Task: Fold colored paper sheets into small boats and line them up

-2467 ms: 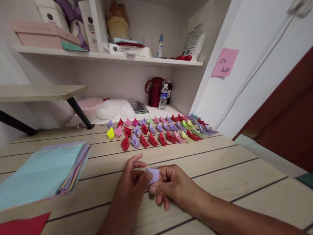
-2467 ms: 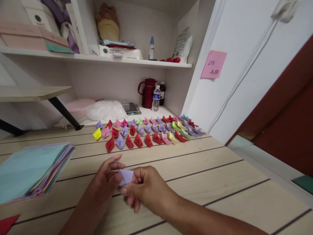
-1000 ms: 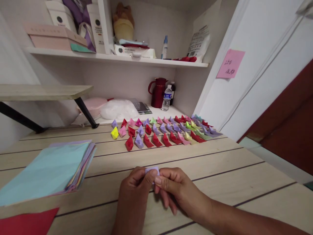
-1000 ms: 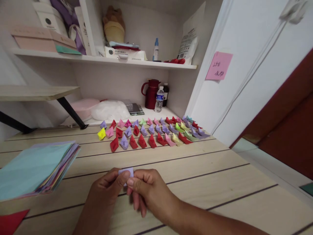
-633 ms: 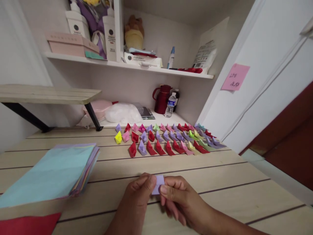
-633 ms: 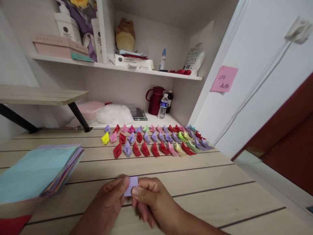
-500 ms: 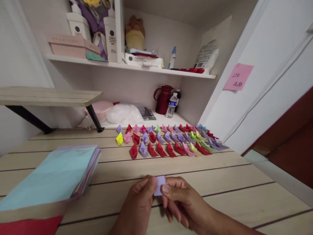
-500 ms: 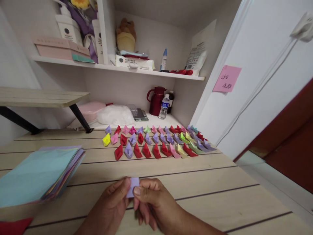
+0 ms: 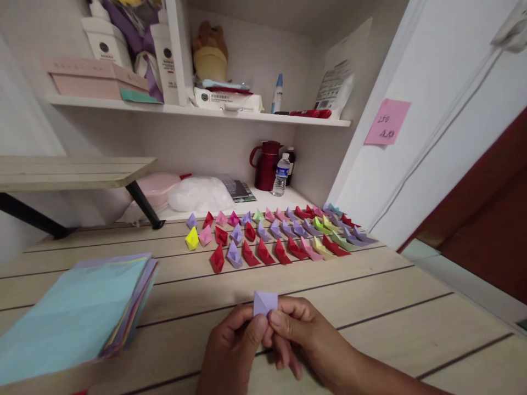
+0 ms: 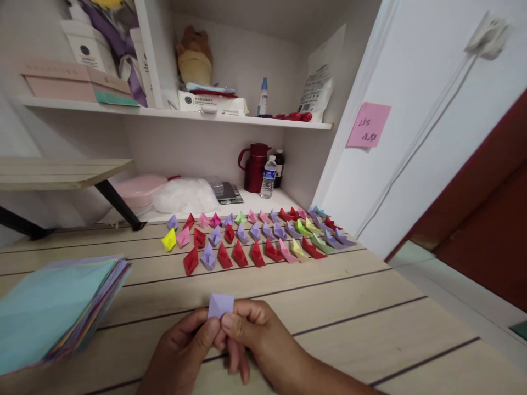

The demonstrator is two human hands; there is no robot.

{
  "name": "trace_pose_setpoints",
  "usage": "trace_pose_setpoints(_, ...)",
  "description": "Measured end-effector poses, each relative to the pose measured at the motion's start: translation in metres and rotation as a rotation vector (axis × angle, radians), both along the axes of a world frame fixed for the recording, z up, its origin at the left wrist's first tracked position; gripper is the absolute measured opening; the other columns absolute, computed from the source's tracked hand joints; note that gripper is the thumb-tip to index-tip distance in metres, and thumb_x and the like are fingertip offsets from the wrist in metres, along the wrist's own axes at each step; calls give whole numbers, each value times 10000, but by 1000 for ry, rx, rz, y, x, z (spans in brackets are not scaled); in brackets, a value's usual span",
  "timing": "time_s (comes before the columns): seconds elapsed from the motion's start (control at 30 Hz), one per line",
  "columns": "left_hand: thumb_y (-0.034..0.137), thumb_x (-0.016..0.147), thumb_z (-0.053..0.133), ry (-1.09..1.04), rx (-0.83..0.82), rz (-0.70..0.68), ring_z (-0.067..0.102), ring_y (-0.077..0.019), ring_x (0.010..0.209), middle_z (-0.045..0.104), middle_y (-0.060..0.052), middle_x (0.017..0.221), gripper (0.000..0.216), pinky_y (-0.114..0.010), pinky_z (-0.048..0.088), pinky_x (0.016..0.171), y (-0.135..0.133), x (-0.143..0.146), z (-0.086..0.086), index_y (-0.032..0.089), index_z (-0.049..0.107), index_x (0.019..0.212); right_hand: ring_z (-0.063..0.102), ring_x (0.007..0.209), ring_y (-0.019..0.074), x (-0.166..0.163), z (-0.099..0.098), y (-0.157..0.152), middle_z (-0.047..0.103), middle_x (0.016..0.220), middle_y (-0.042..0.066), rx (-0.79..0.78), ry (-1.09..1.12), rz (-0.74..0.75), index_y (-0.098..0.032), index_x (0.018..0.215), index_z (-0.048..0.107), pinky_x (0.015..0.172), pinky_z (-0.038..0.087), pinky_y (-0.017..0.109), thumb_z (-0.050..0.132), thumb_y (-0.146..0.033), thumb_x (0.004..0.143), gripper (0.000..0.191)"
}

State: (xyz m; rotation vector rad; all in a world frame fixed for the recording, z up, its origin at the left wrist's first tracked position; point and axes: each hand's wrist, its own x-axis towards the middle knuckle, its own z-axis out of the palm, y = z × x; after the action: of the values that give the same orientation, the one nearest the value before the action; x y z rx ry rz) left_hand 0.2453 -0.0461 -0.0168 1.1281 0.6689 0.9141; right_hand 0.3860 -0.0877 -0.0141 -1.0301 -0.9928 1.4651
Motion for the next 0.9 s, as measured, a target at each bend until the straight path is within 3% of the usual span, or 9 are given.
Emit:
trace_pose_setpoints(0.07, 486, 747, 728, 80, 66, 51, 516, -142, 572, 563, 8, 580, 357, -249, 431, 609, 0, -2, 3, 192, 654, 557, 440, 358, 69, 1, 3, -1, 557, 497, -20, -21, -94, 2, -131, 702, 628, 339, 329, 165, 658, -611, 812, 493)
trace_pose_setpoints(0.17, 463, 743, 728, 224, 161, 163, 482, -133, 532, 532, 18, 568, 293, -235, 398, 544, -1, -6, 11, 217, 713, 584, 456, 443, 68, 6, 8, -1, 552, 583, -37, 29, -249, -126, -162, 694, 568, 414, 357, 174, 737, -518, 784, 404)
trace_pose_setpoints(0.23, 451, 748, 721, 287, 207, 238, 479, -133, 516, 519, 26, 571, 241, -234, 383, 524, -1, -9, 15, 242, 740, 630, 503, 561, 84, 10, 11, -1, 588, 720, -32, 109, -301, -249, -183, 814, 586, 509, 403, 187, 825, -396, 722, 333)
trace_pose_setpoints(0.37, 424, 783, 690, 362, 322, 338, 503, -147, 563, 577, 14, 626, 188, -237, 384, 574, -1, -11, 19, 279, 767, 691, 589, 814, 152, 14, 18, 1, 614, 1002, 13, 175, -328, -309, -253, 1126, 617, 725, 481, 266, 885, -288, 637, 559)
trace_pose_setpoints(0.5, 368, 822, 644, 469, 472, 308, 523, -166, 604, 602, 2, 638, 186, -254, 364, 609, 0, -11, 13, 309, 774, 703, 577, 782, 171, 14, 21, -2, 614, 834, 23, 239, -485, -273, -204, 861, 731, 720, 457, 286, 789, -335, 770, 169)
trace_pose_setpoints(0.57, 345, 822, 643, 514, 565, 286, 541, -176, 629, 600, -2, 625, 193, -263, 358, 630, 4, -13, 6, 304, 757, 672, 567, 743, 168, 15, 22, -4, 604, 768, 27, 268, -580, -273, -190, 747, 740, 695, 440, 286, 731, -363, 834, 194)
trace_pose_setpoints(0.7, 318, 826, 624, 604, 706, 224, 544, -173, 603, 591, -5, 585, 251, -278, 335, 623, 13, -17, -7, 269, 692, 590, 597, 816, 188, 16, 22, -2, 628, 828, 46, 299, -596, -222, -200, 775, 769, 743, 442, 291, 735, -395, 834, 206)
trace_pose_setpoints(0.8, 309, 816, 620, 629, 677, 180, 533, -167, 586, 577, -5, 571, 285, -282, 329, 604, 13, -16, -7, 250, 649, 538, 570, 759, 171, 14, 22, -1, 610, 786, 32, 267, -523, -214, -188, 693, 742, 692, 421, 275, 781, -396, 787, 232)
trace_pose_setpoints(0.9, 314, 784, 646, 481, 553, 251, 553, -165, 626, 613, 9, 670, 92, -277, 382, 641, 6, -10, 0, 283, 728, 758, 520, 649, 135, 10, 20, -1, 598, 676, 3, 148, -251, -232, -170, 614, 678, 637, 388, 254, 824, -390, 730, 289)
